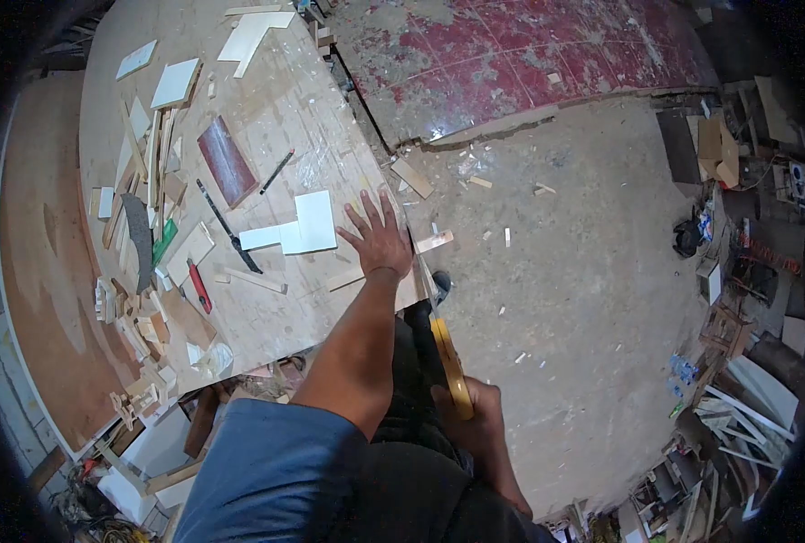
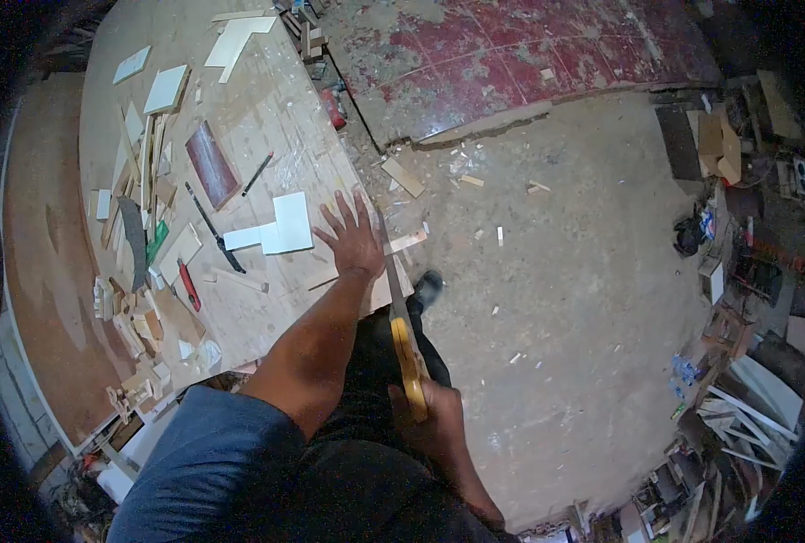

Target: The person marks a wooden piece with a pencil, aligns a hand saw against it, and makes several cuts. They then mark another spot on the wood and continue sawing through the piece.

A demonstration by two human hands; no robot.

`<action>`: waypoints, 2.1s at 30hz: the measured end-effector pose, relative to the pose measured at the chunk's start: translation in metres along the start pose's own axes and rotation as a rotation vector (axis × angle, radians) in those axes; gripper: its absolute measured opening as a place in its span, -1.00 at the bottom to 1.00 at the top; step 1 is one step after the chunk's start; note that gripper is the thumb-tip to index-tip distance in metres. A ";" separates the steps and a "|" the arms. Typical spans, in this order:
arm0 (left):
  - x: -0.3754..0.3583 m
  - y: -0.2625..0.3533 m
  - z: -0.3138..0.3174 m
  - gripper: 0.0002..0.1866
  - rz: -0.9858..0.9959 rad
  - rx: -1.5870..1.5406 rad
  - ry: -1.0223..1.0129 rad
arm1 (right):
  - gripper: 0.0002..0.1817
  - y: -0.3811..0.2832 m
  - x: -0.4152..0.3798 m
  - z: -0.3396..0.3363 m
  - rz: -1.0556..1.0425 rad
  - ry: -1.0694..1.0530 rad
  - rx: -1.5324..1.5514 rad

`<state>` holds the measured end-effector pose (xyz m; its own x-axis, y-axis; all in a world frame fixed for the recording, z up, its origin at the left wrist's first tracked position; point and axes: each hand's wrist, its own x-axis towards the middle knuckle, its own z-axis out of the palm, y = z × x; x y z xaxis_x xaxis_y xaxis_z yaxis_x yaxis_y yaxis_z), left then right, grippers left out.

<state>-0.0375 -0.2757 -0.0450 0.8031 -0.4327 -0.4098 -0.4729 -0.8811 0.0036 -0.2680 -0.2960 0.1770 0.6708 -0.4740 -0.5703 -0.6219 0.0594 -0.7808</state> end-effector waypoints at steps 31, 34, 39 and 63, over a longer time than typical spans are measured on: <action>0.005 0.000 -0.007 -0.14 -0.017 0.018 -0.109 | -0.75 0.079 0.055 0.039 -0.267 0.162 -0.156; 0.006 -0.002 0.000 -0.13 -0.020 0.021 -0.087 | -0.76 0.080 0.046 0.037 -0.249 0.167 -0.129; 0.003 0.001 -0.008 -0.05 -0.023 0.071 -0.092 | -0.75 0.080 0.031 0.030 -0.242 0.169 -0.036; -0.001 0.002 -0.005 0.01 -0.006 -0.001 -0.008 | -0.82 0.142 0.001 0.030 -0.259 0.122 -0.047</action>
<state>-0.0370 -0.2778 -0.0405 0.8030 -0.4257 -0.4171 -0.4676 -0.8839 0.0020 -0.3434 -0.2619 0.0582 0.7578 -0.5708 -0.3162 -0.4564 -0.1172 -0.8820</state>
